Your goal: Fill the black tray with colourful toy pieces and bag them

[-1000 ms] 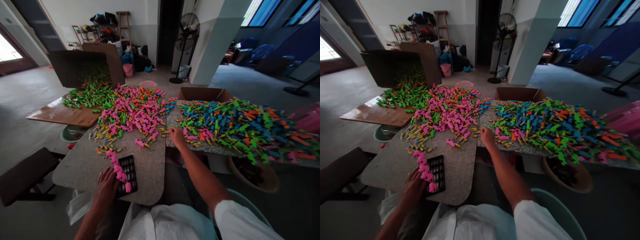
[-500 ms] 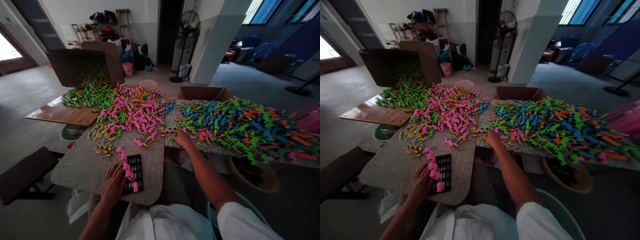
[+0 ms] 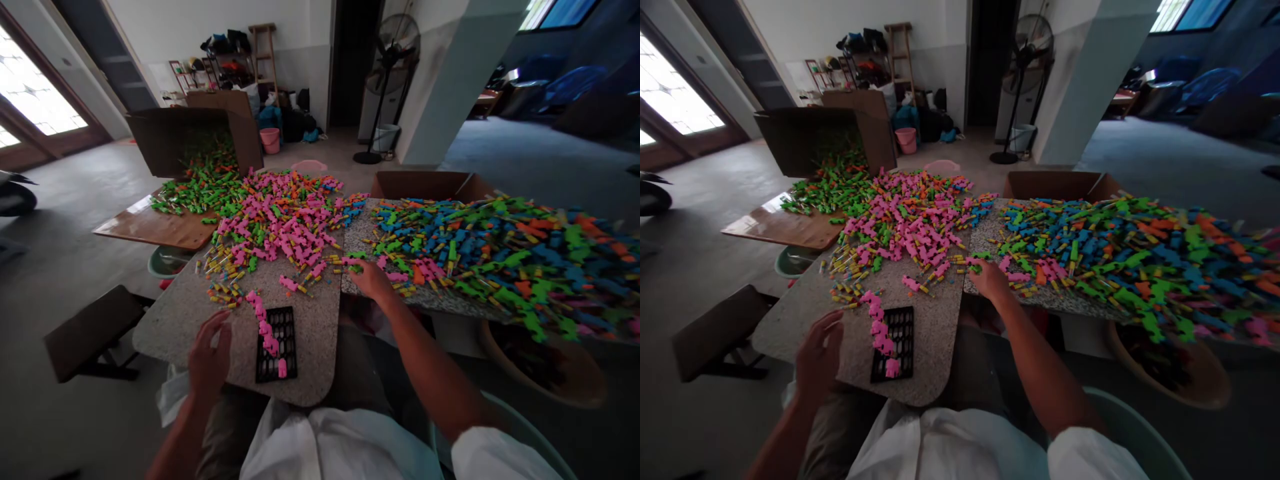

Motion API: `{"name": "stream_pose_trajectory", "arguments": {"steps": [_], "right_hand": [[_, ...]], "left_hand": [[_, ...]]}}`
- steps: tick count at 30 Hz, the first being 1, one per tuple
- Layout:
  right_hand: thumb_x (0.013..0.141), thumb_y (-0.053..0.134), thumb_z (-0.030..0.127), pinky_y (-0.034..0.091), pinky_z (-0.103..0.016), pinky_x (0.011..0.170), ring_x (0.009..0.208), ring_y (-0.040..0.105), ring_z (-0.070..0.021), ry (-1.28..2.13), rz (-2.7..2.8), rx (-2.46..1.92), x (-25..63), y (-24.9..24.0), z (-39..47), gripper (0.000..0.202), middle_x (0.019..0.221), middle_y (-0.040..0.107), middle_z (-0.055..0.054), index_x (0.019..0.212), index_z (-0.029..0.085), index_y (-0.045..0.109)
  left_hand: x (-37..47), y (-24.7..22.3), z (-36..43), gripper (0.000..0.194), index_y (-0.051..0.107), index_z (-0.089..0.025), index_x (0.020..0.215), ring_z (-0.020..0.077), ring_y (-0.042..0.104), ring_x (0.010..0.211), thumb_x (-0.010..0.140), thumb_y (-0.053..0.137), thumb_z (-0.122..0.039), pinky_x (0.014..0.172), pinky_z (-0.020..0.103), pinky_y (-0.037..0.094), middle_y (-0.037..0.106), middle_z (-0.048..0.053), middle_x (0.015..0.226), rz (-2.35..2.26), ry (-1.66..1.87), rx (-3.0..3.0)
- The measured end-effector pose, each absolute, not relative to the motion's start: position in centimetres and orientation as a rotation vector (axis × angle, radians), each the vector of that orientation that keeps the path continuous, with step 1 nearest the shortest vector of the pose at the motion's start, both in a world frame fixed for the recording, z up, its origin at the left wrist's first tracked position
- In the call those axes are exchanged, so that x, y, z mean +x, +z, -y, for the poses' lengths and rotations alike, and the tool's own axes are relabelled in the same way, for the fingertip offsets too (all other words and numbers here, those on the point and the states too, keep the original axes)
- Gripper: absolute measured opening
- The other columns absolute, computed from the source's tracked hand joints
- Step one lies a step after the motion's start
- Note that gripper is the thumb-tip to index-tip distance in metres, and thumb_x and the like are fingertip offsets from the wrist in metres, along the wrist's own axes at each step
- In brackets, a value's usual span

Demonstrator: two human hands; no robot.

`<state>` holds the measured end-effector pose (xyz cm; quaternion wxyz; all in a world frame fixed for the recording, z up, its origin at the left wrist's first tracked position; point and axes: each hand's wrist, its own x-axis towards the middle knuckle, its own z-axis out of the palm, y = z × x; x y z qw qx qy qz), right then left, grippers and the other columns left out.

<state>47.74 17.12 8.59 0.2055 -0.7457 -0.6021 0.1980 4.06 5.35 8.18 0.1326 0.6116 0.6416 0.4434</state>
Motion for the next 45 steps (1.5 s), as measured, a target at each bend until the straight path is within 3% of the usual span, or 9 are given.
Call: {"name": "stream_pose_trajectory", "arguments": {"steps": [5, 8, 12, 15, 20, 27, 32, 37, 45], "right_hand": [[0.094, 0.071, 0.058, 0.048, -0.026, 0.056, 0.061, 0.058, -0.0157, 1.416, 1.375, -1.248, 41.5, 14.2, -12.4, 0.053, 0.074, 0.063, 0.003, 0.131, 0.021, 0.069], [0.09, 0.078, 0.059, 0.045, -0.024, 0.052, 0.056, 0.052, -0.0124, 1.631, 1.346, -0.969, 37.5, 17.0, -9.5, 0.049, 0.069, 0.058, 0.005, 0.121, 0.021, 0.071], [0.095, 0.071, 0.067, 0.048, -0.024, 0.054, 0.062, 0.061, -0.0144, 1.762, 1.418, -0.811, 36.2, 17.2, -9.4, 0.052, 0.077, 0.067, 0.0, 0.117, 0.02, 0.072], [0.104, 0.058, 0.061, 0.054, -0.028, 0.062, 0.076, 0.071, -0.0192, 1.522, 1.59, -1.081, 38.6, 14.5, -13.0, 0.047, 0.103, 0.078, -0.009, 0.119, 0.019, 0.074], [0.102, 0.059, 0.021, 0.053, -0.033, 0.101, 0.121, 0.069, -0.0261, 0.476, 1.896, -1.999, 43.5, 8.0, -18.7, 0.029, 0.136, 0.07, -0.016, 0.123, 0.018, 0.078], [0.109, 0.051, 0.025, 0.051, -0.033, 0.093, 0.114, 0.071, -0.0264, 0.251, 2.164, -2.181, 44.9, 4.4, -19.6, 0.03, 0.137, 0.067, -0.018, 0.126, 0.015, 0.074], [0.102, 0.061, 0.028, 0.053, -0.035, 0.098, 0.112, 0.071, -0.0265, 0.364, 2.017, -1.852, 42.1, 8.1, -18.3, 0.017, 0.122, 0.074, -0.015, 0.106, 0.018, 0.075], [0.103, 0.066, 0.042, 0.061, -0.034, 0.085, 0.09, 0.074, -0.021, 0.819, 1.985, -1.055, 35.9, 15.5, -10.9, 0.021, 0.1, 0.078, -0.004, 0.114, 0.025, 0.07], [0.108, 0.064, 0.033, 0.061, -0.031, 0.079, 0.077, 0.072, -0.0165, 0.588, 2.125, -0.676, 32.9, 19.4, -7.4, 0.013, 0.102, 0.08, -0.004, 0.115, 0.027, 0.073]], "left_hand": [[10.5, 17.7, -5.0, 0.038, 0.063, -0.028, 0.144, 0.0246, 0.066, 0.137, 0.107, 0.061, -0.036, 0.121, 0.046, 0.052, 0.071, 0.01, 0.143, -1.455, 1.178, 2.255], [14.6, 20.0, -5.9, 0.059, 0.047, -0.027, 0.161, 0.0282, 0.056, 0.15, 0.105, 0.065, -0.036, 0.125, 0.051, 0.048, 0.062, 0.014, 0.157, -1.234, 1.027, 2.488], [16.0, 19.4, -6.7, 0.054, 0.043, -0.025, 0.163, 0.0268, 0.063, 0.139, 0.11, 0.053, -0.026, 0.119, 0.049, 0.052, 0.068, 0.016, 0.146, -1.185, 1.015, 2.5], [14.3, 18.7, -6.3, 0.054, 0.043, -0.025, 0.162, 0.0235, 0.068, 0.126, 0.109, 0.053, -0.026, 0.111, 0.042, 0.053, 0.07, 0.014, 0.139, -1.322, 1.1, 2.281], [10.8, 18.8, -5.3, 0.047, 0.054, -0.025, 0.152, 0.0155, 0.062, 0.085, 0.106, 0.051, -0.031, 0.08, 0.028, 0.05, 0.067, 0.003, 0.102, -1.416, 1.114, 1.883], [9.5, 19.5, -4.8, 0.042, 0.069, -0.021, 0.133, 0.0141, 0.053, 0.074, 0.105, 0.058, -0.05, 0.071, 0.027, 0.042, 0.059, -0.002, 0.083, -1.429, 1.063, 1.778], [9.3, 19.4, -4.5, 0.04, 0.07, -0.022, 0.131, 0.0177, 0.066, 0.089, 0.109, 0.051, -0.048, 0.086, 0.031, 0.05, 0.072, 0.003, 0.098, -1.381, 0.997, 1.884], [9.7, 19.8, -4.2, 0.037, 0.067, -0.025, 0.135, 0.0237, 0.07, 0.122, 0.109, 0.052, -0.046, 0.109, 0.039, 0.052, 0.077, 0.008, 0.126, -1.363, 0.934, 2.028], [10.0, 21.0, -3.2, 0.036, 0.063, -0.022, 0.137, 0.0245, 0.074, 0.115, 0.109, 0.054, -0.043, 0.102, 0.038, 0.057, 0.077, 0.011, 0.123, -1.297, 0.845, 2.321]]}}
